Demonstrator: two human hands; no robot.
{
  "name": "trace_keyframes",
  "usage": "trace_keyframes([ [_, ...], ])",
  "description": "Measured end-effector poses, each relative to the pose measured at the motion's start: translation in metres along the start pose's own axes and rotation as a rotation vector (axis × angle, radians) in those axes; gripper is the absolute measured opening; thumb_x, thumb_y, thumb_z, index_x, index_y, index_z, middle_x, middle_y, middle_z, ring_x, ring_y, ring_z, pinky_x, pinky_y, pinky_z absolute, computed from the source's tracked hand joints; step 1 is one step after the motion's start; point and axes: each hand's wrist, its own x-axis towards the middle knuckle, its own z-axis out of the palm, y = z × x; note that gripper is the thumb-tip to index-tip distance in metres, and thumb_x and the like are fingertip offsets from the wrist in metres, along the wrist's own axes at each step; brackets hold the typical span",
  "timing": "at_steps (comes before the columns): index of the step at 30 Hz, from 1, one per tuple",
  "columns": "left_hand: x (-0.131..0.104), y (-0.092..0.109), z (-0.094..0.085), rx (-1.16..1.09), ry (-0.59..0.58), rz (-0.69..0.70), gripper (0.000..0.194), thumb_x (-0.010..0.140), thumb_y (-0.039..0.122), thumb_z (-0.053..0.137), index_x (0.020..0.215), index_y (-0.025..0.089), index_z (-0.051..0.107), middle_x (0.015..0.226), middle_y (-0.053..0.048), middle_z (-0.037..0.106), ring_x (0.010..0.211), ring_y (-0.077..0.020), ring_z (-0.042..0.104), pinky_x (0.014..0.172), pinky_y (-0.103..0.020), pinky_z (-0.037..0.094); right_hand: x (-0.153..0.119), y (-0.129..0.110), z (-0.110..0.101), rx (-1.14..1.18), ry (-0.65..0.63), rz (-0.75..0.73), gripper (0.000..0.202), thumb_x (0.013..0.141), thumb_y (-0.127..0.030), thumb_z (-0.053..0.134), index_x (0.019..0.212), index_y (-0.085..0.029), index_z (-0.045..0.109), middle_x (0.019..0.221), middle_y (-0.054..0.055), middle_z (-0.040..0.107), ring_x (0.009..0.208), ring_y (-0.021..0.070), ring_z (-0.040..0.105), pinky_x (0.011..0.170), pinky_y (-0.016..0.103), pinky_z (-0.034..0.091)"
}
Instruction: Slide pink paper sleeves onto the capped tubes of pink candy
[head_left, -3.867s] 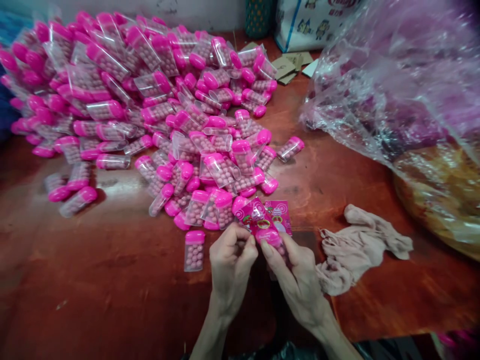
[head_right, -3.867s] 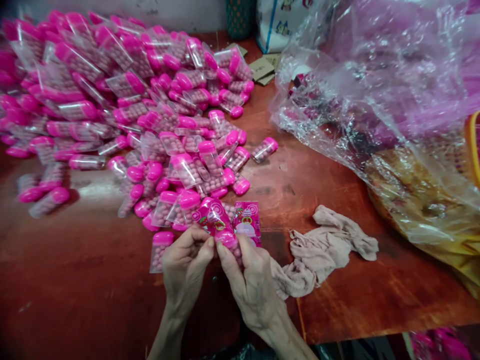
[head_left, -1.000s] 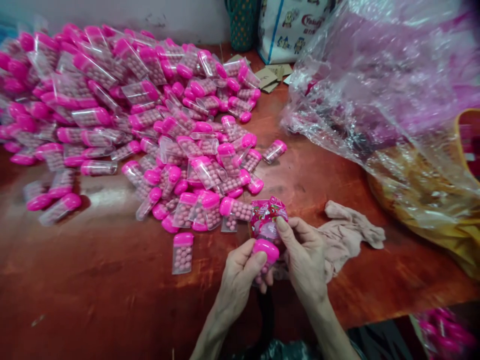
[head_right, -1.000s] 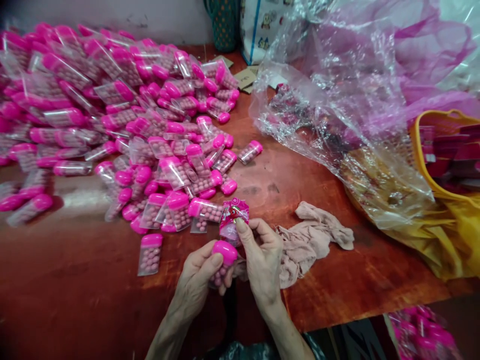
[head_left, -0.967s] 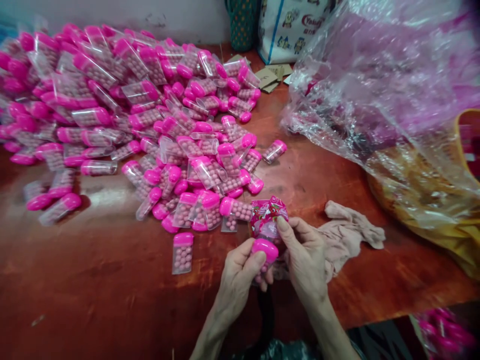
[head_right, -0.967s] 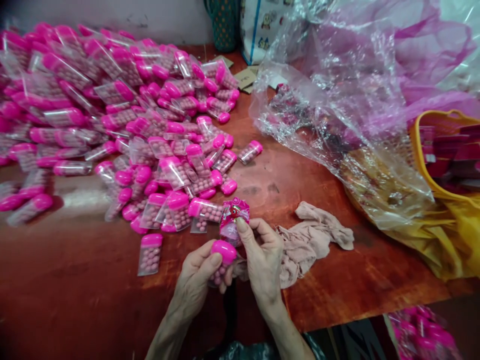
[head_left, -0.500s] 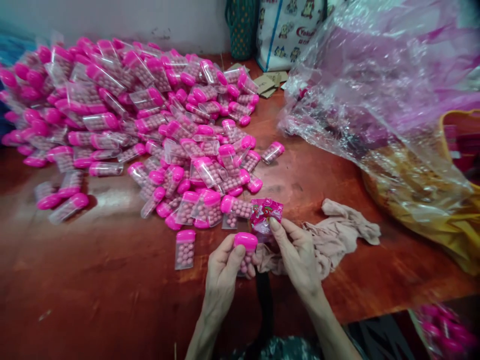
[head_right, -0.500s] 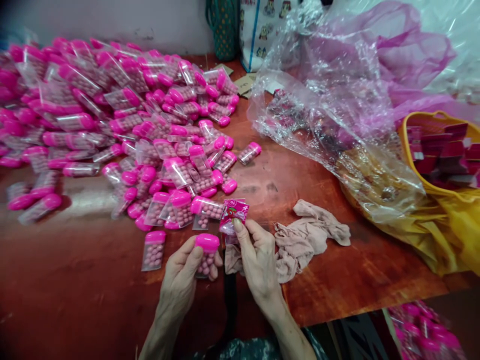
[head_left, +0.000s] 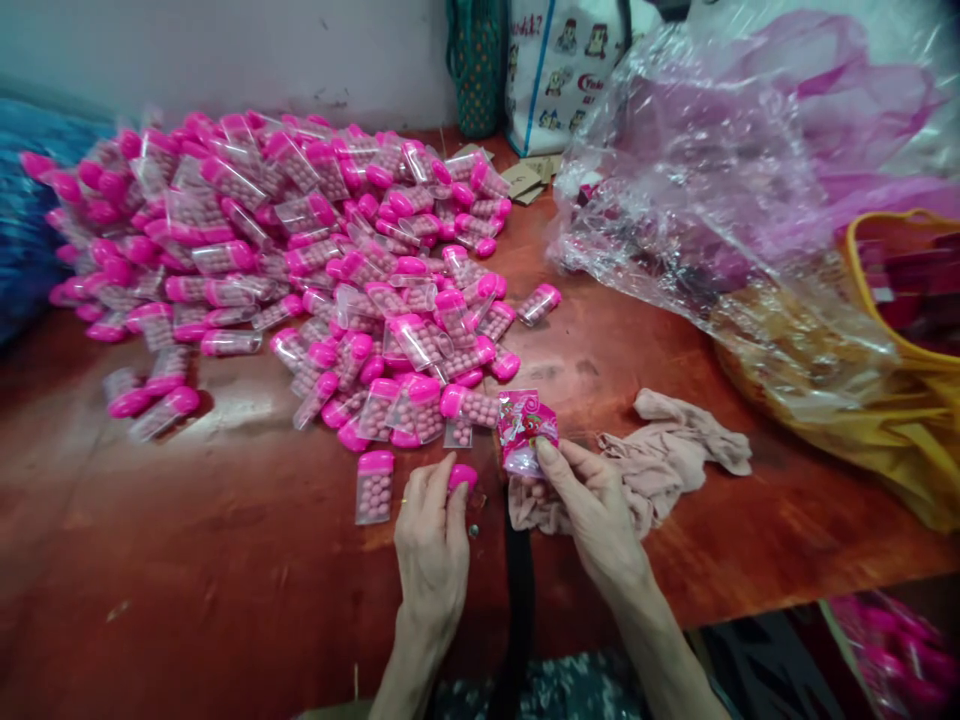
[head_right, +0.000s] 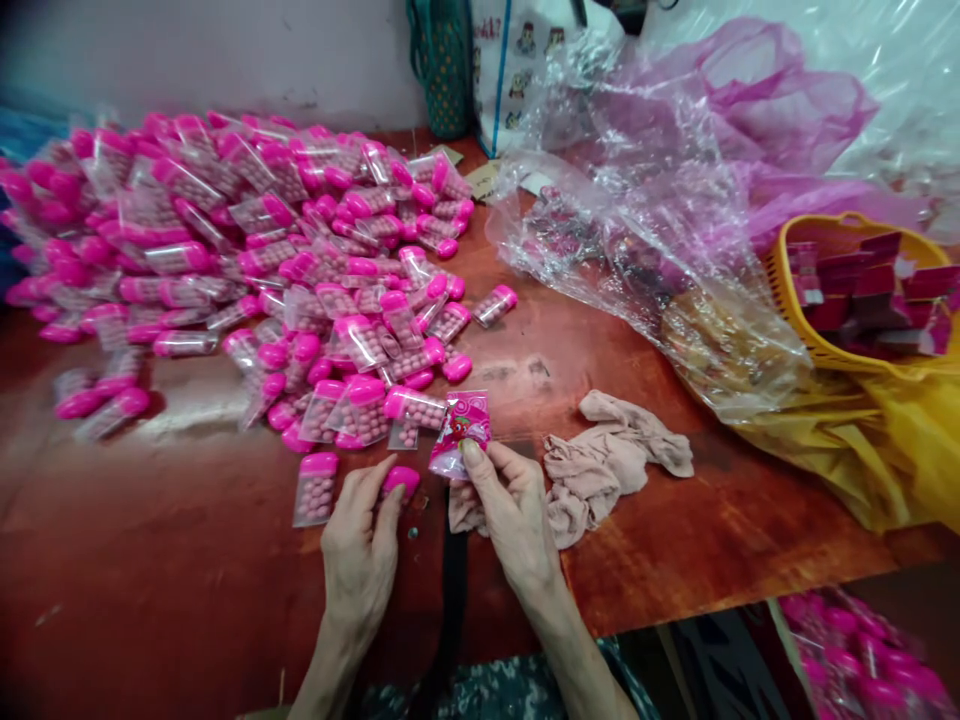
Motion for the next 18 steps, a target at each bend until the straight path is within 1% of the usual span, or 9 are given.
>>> trace_keyframes([
  [3,0.0,-0.001,-0.002,0.118,0.106,0.094,0.031,0.087,0.025,0.049,0.114,0.015,0.058,0.104,-0.014,0.057,0.098,-0.0266,0.053,0.087,-0.043,0.042,-0.004,-0.001,-0.001,-0.018,-0.02,-0.007,0.028,0.08,-0.044,0.061,0.076,-0.017,0.065,0.051,-0.004,0.054,0.042,0.0075,0.046,0.039,0.017,0.037],
  [6,0.0,0.004,-0.01,0.166,0.223,0.183,0.034,0.083,0.024,0.055,0.116,0.018,0.058,0.111,-0.014,0.056,0.105,-0.0283,0.05,0.093,-0.046,0.038,-0.007,0.0,-0.002,-0.061,-0.055,-0.034,0.029,0.082,-0.043,0.058,0.074,-0.016,0.064,0.056,-0.002,0.057,0.047,0.0086,0.05,0.045,0.018,0.041],
  [8,-0.001,0.009,-0.016,0.089,0.225,0.214,0.036,0.08,0.023,0.061,0.116,0.021,0.058,0.108,-0.011,0.059,0.104,-0.0269,0.051,0.093,-0.044,0.038,-0.01,0.002,-0.002,-0.111,-0.076,-0.05,0.031,0.083,-0.043,0.056,0.071,-0.016,0.063,0.058,-0.001,0.058,0.051,0.0097,0.053,0.049,0.019,0.043],
  [10,-0.004,0.016,-0.018,-0.071,0.14,0.197,0.038,0.076,0.023,0.066,0.113,0.022,0.06,0.104,-0.009,0.061,0.102,-0.0259,0.054,0.091,-0.042,0.041,-0.012,0.003,0.0,-0.187,-0.095,-0.066,0.032,0.084,-0.043,0.055,0.069,-0.016,0.062,0.06,-0.001,0.058,0.055,0.0112,0.053,0.052,0.021,0.044],
  [12,-0.009,0.022,-0.015,-0.255,0.036,0.094,0.034,0.074,0.023,0.068,0.108,0.023,0.062,0.101,-0.007,0.063,0.099,-0.0249,0.056,0.087,-0.039,0.045,-0.015,0.004,0.003,-0.266,-0.109,-0.093,0.034,0.085,-0.044,0.053,0.068,-0.016,0.062,0.06,-0.001,0.057,0.056,0.0116,0.052,0.054,0.022,0.043],
  [14,-0.014,0.027,-0.01,-0.421,-0.013,-0.081,0.026,0.075,0.022,0.066,0.102,0.023,0.065,0.098,-0.005,0.065,0.093,-0.0221,0.06,0.084,-0.035,0.048,-0.017,0.004,0.006,-0.326,-0.122,-0.121,0.035,0.087,-0.043,0.051,0.067,-0.016,0.062,0.059,-0.001,0.056,0.055,0.0112,0.049,0.054,0.022,0.041],
  [16,-0.017,0.03,-0.005,-0.541,0.012,-0.231,0.021,0.075,0.021,0.066,0.096,0.023,0.067,0.095,-0.002,0.067,0.089,-0.0194,0.062,0.084,-0.033,0.049,-0.018,0.004,0.009,-0.356,-0.129,-0.136,0.035,0.087,-0.043,0.05,0.069,-0.015,0.063,0.059,-0.001,0.056,0.055,0.0109,0.048,0.053,0.022,0.039],
  [18,-0.018,0.031,-0.003,-0.641,0.055,-0.329,0.02,0.073,0.02,0.068,0.093,0.022,0.069,0.092,-0.001,0.07,0.085,-0.0174,0.064,0.081,-0.03,0.05,-0.019,0.004,0.011,-0.366,-0.137,-0.142,0.035,0.087,-0.043,0.05,0.071,-0.015,0.063,0.058,-0.001,0.056,0.054,0.0112,0.049,0.052,0.022,0.038],
])
